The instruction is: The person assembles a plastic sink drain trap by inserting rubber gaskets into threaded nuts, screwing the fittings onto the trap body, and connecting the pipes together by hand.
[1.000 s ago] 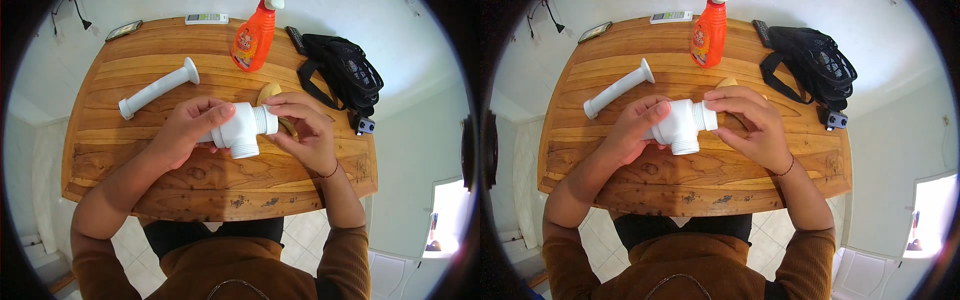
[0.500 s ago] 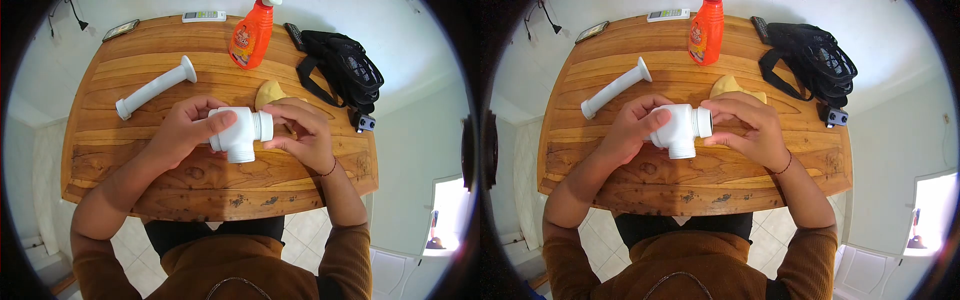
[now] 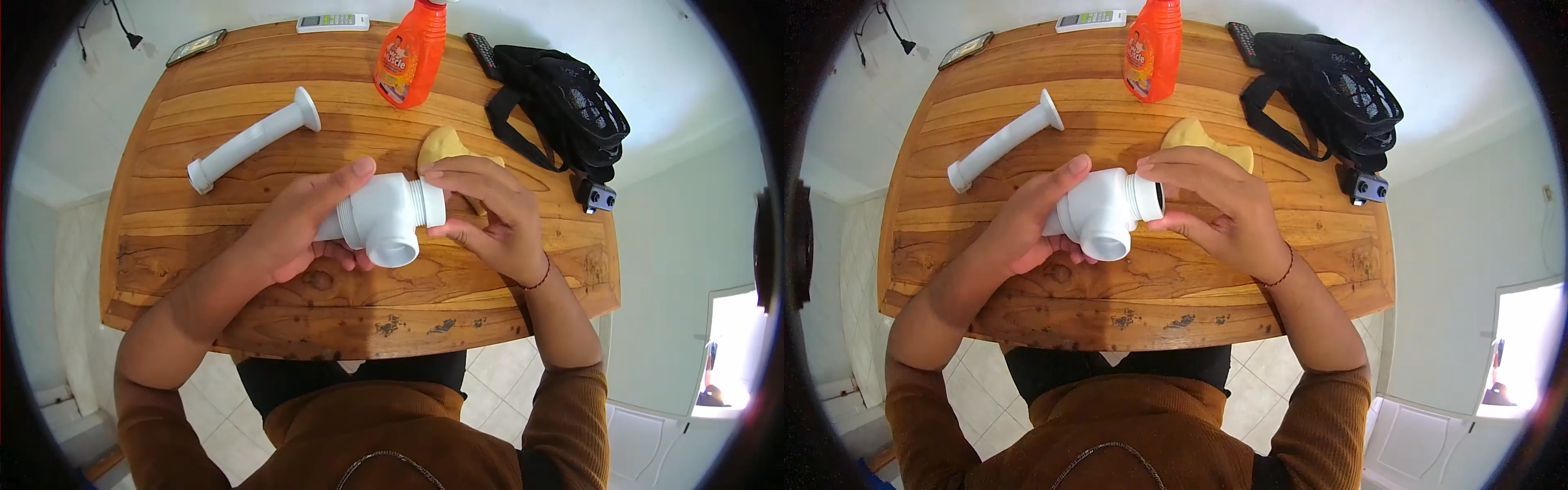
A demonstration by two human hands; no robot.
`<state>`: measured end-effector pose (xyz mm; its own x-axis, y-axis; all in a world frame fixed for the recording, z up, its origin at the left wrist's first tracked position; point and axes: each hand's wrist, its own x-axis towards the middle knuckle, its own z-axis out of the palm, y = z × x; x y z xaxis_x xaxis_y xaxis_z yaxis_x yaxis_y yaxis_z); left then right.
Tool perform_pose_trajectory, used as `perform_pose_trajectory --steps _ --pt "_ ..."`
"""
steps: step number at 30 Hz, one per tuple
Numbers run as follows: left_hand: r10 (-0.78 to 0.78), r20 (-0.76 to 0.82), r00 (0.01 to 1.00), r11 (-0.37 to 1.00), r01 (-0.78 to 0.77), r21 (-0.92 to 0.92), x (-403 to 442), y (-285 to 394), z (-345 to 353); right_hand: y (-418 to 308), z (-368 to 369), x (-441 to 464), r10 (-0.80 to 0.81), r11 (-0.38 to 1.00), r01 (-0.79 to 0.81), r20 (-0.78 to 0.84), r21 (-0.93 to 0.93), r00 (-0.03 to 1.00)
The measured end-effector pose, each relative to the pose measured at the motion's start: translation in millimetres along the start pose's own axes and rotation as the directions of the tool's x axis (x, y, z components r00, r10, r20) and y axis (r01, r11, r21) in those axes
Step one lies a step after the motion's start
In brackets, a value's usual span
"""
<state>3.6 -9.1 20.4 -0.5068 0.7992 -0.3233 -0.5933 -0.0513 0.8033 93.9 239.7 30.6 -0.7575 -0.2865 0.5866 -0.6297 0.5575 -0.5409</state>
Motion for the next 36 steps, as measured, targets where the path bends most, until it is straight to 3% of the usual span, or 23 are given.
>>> perform_pose_trajectory --steps 1,3,5,6,7,8,9,10,11,12,14,15,17,22,24,25,26,27,29,36 --pt "-0.051 0.006 0.999 0.999 0.052 -0.011 -0.9 2.3 1.0 -2.1 0.6 -0.2 0.002 1.0 -0.002 0.001 0.001 1.0" --pt "-0.102 0.013 0.995 0.994 0.102 -0.023 0.0 0.2 2.2 -6.8 1.6 -0.9 0.151 0.983 -0.151 0.001 0.102 0.988" --pt "0.127 -0.075 0.989 0.978 -0.113 0.174 2.8 -12.0 3.6 -5.6 5.8 -6.1 0.179 0.982 -0.177 -0.018 0.066 0.984" --pt "0.126 -0.075 0.989 0.978 -0.111 0.176 3.1 -16.4 4.7 -4.6 8.7 -9.5 0.207 0.978 -0.206 -0.042 0.031 0.977" --pt "0.362 -0.034 0.932 0.87 -0.325 0.371 3.4 -20.5 6.1 -4.0 11.0 -12.1 0.207 0.978 -0.206 -0.044 0.03 0.977" --pt "0.566 0.054 0.822 0.678 -0.502 0.536 3.7 -22.6 7.1 -3.4 13.0 -14.5 0.292 0.953 -0.288 -0.033 0.09 0.956" --pt "0.568 0.054 0.822 0.678 -0.503 0.536 3.8 -22.1 6.4 -3.6 14.1 -15.7 0.374 0.918 -0.368 -0.017 0.149 0.927" --pt "0.663 0.13 0.738 0.503 -0.567 0.652 3.9 -21.1 5.1 -4.9 13.6 -16.5 0.374 0.918 -0.368 -0.016 0.149 0.927" --pt "0.731 0.224 0.644 0.303 -0.602 0.739 4.6 -20.4 4.1 -6.2 12.7 -17.2 0.47 0.862 -0.465 0.026 0.204 0.882" --pt "0.732 0.224 0.643 0.302 -0.602 0.739 6.4 -19.7 3.7 -7.3 11.6 -17.0 0.557 0.792 -0.556 0.074 0.253 0.827" --pt "0.803 0.395 0.446 0.008 -0.672 0.741 10.7 -19.1 2.9 -8.7 10.8 -15.4 0.549 0.785 -0.545 0.077 0.295 0.833" --pt "0.803 0.395 0.447 0.009 -0.671 0.741 9.9 -18.9 3.5 -9.0 10.6 -15.2 0.542 0.775 -0.535 0.081 0.336 0.836" --pt "0.777 0.289 0.559 0.202 -0.656 0.728 6.3 -18.4 5.5 -7.5 8.5 -16.9 0.521 0.778 -0.518 0.094 0.356 0.848" --pt "0.735 0.211 0.645 0.339 -0.619 0.709 1.6 -15.2 7.7 -1.7 7.3 -14.5 0.486 0.768 -0.489 0.12 0.413 0.866" --pt "0.726 0.189 0.661 0.384 -0.618 0.686 2.2 -16.8 7.9 1.0 6.6 -14.4 0.355 0.796 -0.356 0.1 0.489 0.93" --pt "0.702 0.116 0.703 0.504 -0.604 0.617 4.1 -19.9 7.8 1.0 4.2 -12.1 0.353 0.797 -0.356 0.102 0.489 0.93" --pt "0.667 0.047 0.744 0.612 -0.582 0.535 4.6 -21.3 7.2 0.0 1.1 -8.4 0.249 0.862 -0.252 0.066 0.44 0.966" --pt "0.669 0.044 0.742 0.611 -0.583 0.535 3.3 -18.3 6.1 -1.5 -0.4 -5.4 0.14 0.911 -0.143 0.037 0.386 0.989" --pt "0.291 -0.042 0.956 0.932 -0.274 0.238 1.4 -10.1 3.7 -5.0 -0.4 -2.1 0.126 0.934 -0.125 0.02 0.335 0.992" --pt "0.192 -0.07 0.979 0.968 -0.177 0.177 3.2 -11.7 2.5 0.7 4.2 -4.1 0.132 0.947 -0.133 0.021 0.291 0.991"
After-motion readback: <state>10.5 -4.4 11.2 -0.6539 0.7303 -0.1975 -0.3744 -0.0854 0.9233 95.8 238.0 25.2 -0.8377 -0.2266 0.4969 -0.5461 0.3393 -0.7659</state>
